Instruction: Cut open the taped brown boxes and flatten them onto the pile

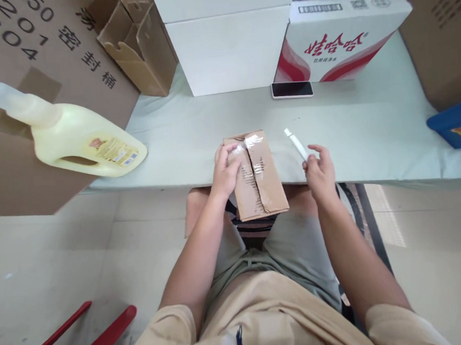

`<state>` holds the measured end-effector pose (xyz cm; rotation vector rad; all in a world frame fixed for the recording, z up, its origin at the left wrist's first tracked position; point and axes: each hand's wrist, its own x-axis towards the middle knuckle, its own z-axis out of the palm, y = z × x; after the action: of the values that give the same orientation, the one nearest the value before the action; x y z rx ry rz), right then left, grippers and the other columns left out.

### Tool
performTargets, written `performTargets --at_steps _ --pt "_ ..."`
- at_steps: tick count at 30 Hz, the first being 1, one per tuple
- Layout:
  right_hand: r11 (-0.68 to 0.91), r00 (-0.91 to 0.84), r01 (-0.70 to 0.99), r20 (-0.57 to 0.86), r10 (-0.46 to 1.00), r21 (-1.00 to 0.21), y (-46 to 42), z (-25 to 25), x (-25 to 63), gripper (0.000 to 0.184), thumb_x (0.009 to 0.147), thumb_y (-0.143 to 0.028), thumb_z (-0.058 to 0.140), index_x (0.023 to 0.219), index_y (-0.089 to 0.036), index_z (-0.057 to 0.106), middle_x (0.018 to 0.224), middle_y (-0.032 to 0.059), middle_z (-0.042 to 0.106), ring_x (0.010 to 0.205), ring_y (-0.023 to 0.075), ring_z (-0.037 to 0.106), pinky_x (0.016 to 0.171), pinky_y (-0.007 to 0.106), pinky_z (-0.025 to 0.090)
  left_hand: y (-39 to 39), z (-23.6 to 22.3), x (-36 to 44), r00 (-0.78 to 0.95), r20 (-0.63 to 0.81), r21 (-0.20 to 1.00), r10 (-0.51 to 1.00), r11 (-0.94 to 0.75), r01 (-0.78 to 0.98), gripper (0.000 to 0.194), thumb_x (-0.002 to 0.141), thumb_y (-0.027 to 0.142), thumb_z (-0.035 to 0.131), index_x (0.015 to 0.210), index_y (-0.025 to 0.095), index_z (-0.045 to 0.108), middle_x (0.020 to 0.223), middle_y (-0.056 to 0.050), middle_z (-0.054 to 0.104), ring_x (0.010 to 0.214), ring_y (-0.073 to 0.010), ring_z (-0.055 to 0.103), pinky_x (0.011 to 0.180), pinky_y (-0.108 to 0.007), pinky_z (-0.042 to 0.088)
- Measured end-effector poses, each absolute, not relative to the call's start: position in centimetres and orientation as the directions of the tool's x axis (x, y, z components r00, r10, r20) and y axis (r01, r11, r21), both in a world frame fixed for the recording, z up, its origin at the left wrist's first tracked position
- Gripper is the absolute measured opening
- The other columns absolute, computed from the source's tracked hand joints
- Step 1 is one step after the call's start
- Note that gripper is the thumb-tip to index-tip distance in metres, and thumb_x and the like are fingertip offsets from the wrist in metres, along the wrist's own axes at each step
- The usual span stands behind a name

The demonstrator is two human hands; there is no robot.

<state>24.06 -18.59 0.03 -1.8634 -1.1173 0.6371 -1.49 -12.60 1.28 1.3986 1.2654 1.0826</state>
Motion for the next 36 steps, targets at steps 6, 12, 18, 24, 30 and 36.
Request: performTargets --at_steps 6,12,18,24,30,36 --pt "0.104 0.229 0.295 0.176 0.957 -0.950 -23.2 7.6 20.2 0.025 0.094 -0.042 0.066 0.115 -0.029 0.061 0.079 -0.0018 0.060 0.058 0.0140 0.052 0.054 0.029 0.046 -13.7 0.9 -0.5 0.062 0.060 0.971 0.996 -0.072 0.226 0.037 0.089 0.039 0.063 0.125 0.028 0.059 0.150 -0.009 0.048 0.154 -0.0329 0.032 0.131 -0.051 0.023" --pt "0.168 0.059 0.281 0.191 0.980 -0.945 -23.5 7.9 16.9 0.025 0.098 -0.046 0.065 0.107 -0.028 0.052 0.080 -0.0012 0.070 0.060 0.0147 0.062 0.057 0.028 0.052 -13.6 0.5 -0.7 0.097 0.112 0.968 0.989 -0.131 0.215 0.037 0.090 0.041 0.064 0.124 0.028 0.059 0.145 -0.010 0.053 0.151 -0.0306 0.037 0.130 -0.047 0.027" --pt "0.122 0.007 0.354 0.133 0.991 -0.927 -22.1 7.4 15.9 0.035 0.103 -0.060 0.052 0.110 -0.026 0.054 0.083 0.0025 0.077 0.063 0.0172 0.071 0.062 0.030 0.058 -13.7 0.3 -1.5 0.165 0.073 0.986 0.984 -0.096 0.135 0.036 0.091 0.051 0.063 0.122 0.032 0.061 0.151 -0.006 0.049 0.155 -0.0310 0.033 0.131 -0.049 0.025" --pt "0.146 0.052 0.383 0.179 0.982 -0.912 -22.2 7.3 16.2 0.049 0.103 -0.065 0.047 0.127 -0.025 0.064 0.109 0.0097 0.077 0.063 0.0169 0.070 0.063 0.034 0.061 -13.7 -0.8 -1.1 0.109 0.211 0.969 0.971 -0.222 0.107 0.044 0.089 0.065 0.057 0.115 0.029 0.059 0.146 -0.010 0.048 0.151 -0.0327 0.037 0.131 -0.049 0.025" --pt "0.157 0.003 0.420 0.174 0.985 -0.894 -21.8 6.9 16.1 0.046 0.104 -0.059 0.049 0.133 -0.026 0.062 0.122 0.0103 0.075 0.084 0.0220 0.075 0.085 0.042 0.065 -13.5 -1.0 -1.1 0.129 0.219 0.962 0.967 -0.236 0.139 0.050 0.088 0.069 0.053 0.116 0.029 0.060 0.144 -0.010 0.048 0.148 -0.0339 0.039 0.130 -0.048 0.027" --pt "0.268 -0.046 0.566 0.295 0.954 -0.780 -21.5 7.6 15.6 0.031 0.105 -0.041 0.051 0.126 -0.023 0.065 0.119 0.0118 0.076 0.112 0.0278 0.074 0.101 0.046 0.060 -13.9 -1.2 -1.2 0.126 0.265 0.948 0.956 -0.282 0.145 0.052 0.089 0.071 0.053 0.115 0.028 0.061 0.142 -0.011 0.049 0.147 -0.0347 0.040 0.128 -0.048 0.029"
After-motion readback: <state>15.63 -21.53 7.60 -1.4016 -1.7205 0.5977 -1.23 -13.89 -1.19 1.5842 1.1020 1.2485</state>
